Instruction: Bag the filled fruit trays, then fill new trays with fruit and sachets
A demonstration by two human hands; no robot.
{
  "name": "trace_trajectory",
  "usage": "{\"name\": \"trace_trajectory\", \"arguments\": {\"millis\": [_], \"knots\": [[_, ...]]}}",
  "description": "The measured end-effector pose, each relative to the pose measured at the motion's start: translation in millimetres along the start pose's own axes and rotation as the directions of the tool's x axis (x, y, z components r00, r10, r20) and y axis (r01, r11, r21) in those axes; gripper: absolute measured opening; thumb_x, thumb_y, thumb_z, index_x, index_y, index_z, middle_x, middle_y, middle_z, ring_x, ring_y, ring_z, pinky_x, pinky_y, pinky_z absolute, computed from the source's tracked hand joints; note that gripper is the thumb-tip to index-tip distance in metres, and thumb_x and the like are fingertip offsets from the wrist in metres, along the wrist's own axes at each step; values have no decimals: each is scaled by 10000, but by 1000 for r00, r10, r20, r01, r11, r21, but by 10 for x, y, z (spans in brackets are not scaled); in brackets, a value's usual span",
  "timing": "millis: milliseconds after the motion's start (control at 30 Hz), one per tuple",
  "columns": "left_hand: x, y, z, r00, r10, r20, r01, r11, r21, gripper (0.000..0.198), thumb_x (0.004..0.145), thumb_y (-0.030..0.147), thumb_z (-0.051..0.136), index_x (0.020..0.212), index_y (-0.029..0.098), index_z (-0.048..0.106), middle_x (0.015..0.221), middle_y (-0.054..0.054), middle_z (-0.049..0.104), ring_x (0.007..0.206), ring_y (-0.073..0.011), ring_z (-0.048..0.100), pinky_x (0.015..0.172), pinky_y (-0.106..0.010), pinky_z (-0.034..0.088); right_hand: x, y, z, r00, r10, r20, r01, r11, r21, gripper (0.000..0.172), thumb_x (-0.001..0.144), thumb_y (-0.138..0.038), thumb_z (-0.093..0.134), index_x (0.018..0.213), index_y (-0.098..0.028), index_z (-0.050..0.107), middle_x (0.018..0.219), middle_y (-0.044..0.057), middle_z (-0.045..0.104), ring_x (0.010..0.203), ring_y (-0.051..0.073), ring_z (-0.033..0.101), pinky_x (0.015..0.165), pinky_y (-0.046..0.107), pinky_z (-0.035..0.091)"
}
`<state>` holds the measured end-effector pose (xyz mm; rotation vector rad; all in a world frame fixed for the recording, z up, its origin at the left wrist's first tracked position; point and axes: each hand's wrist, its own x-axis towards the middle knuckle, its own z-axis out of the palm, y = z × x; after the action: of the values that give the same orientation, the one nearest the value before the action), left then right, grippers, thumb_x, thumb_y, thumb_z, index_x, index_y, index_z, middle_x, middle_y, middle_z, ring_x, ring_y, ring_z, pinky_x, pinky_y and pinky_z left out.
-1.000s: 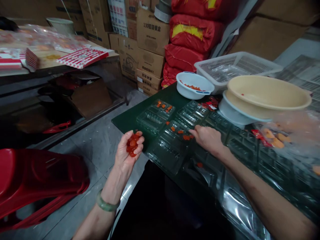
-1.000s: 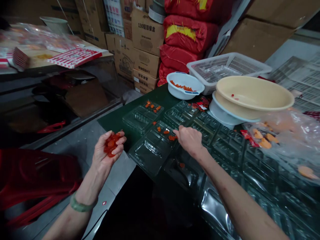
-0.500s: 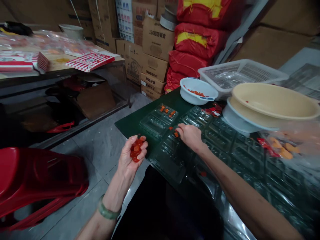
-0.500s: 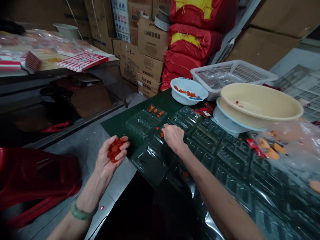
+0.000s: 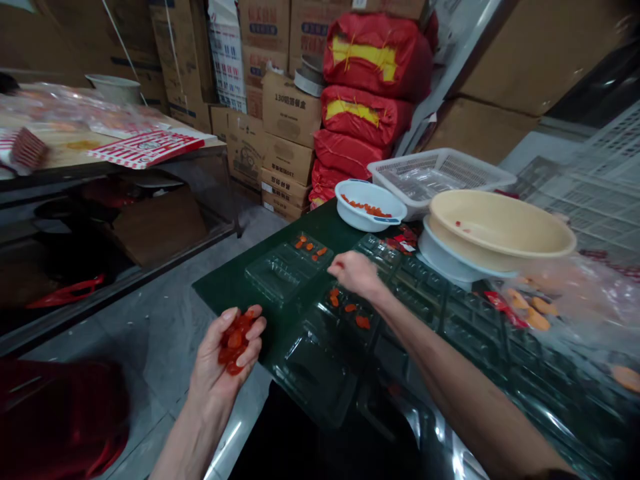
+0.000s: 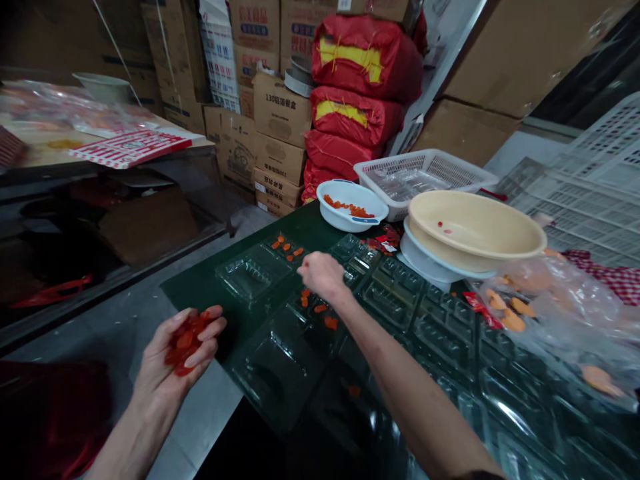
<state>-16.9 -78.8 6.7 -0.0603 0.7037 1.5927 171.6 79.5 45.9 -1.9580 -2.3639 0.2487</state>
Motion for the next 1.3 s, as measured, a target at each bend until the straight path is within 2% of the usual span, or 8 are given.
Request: {"name": "trace_trajectory", "arguments": {"millis": [133,300,467,600,700,833,1033,1300], "knots": [[46,18,75,999,5,-33,-5,1000,-5,68,655,152,546,606,143,501,775,-81,538,483,-63,378,250,-88,239,466,710,-173,953,235,-190,-218,970,105,240,797,-323,529,917,-183,682,902,65,672,833,206,614,667,286,448],[141,3,220,992,-57,-112,55,998,-21,78,677,161,508,607,147,476,736,-68,495,451,-48,323,250,-89,235,1095,1131,-81,935,335,-120,-304,927,222,164,785,-287,614,814,-127,636,765,24,624,707,137,592,628,265,477],[207,14,262,985,-11,-171,14,1000,15,78,707,180,489,638,145,504,751,-73,489,446,-40,307,248,-80,223,1236,1209,36,929,363,-68,-320,883,343,221,865,-329,533,834,-116,584,750,-9,585,618,86,550,571,240,476],[212,-13,298,988,-19,-150,25,999,38,79,720,182,509,648,149,504,811,-76,506,470,-41,315,265,-80,247,1204,1227,52,913,404,-58,-330,815,477,206,741,-278,685,685,-118,568,592,-55,509,521,63,470,517,210,426],[212,-42,317,991,-12,-131,17,999,39,97,715,181,520,630,151,484,825,-78,516,488,-49,341,271,-79,247,1206,1251,34,871,490,-41,-365,700,614,199,763,-291,666,736,-115,576,637,-44,528,534,61,477,506,202,428],[236,-60,292,988,-31,-150,39,998,46,69,711,183,493,654,151,514,756,-77,510,453,-48,313,257,-89,241,1205,1353,-43,771,637,11,-387,455,802,215,884,-308,508,970,-121,566,832,13,588,632,82,555,545,226,484],[261,-67,259,988,-18,-156,25,999,42,87,697,172,485,613,151,486,755,-87,519,440,-48,316,248,-87,224,1189,1377,-2,700,714,16,-206,181,962,236,888,-289,505,1058,-129,540,879,23,592,651,86,569,546,225,498],[262,-79,316,978,10,-206,10,995,96,115,722,178,471,627,137,523,747,-97,527,463,-54,337,259,-80,248,1224,1333,115,695,719,-25,0,34,999,213,799,-32,480,970,-157,448,715,-28,589,609,78,591,484,168,462]]}}
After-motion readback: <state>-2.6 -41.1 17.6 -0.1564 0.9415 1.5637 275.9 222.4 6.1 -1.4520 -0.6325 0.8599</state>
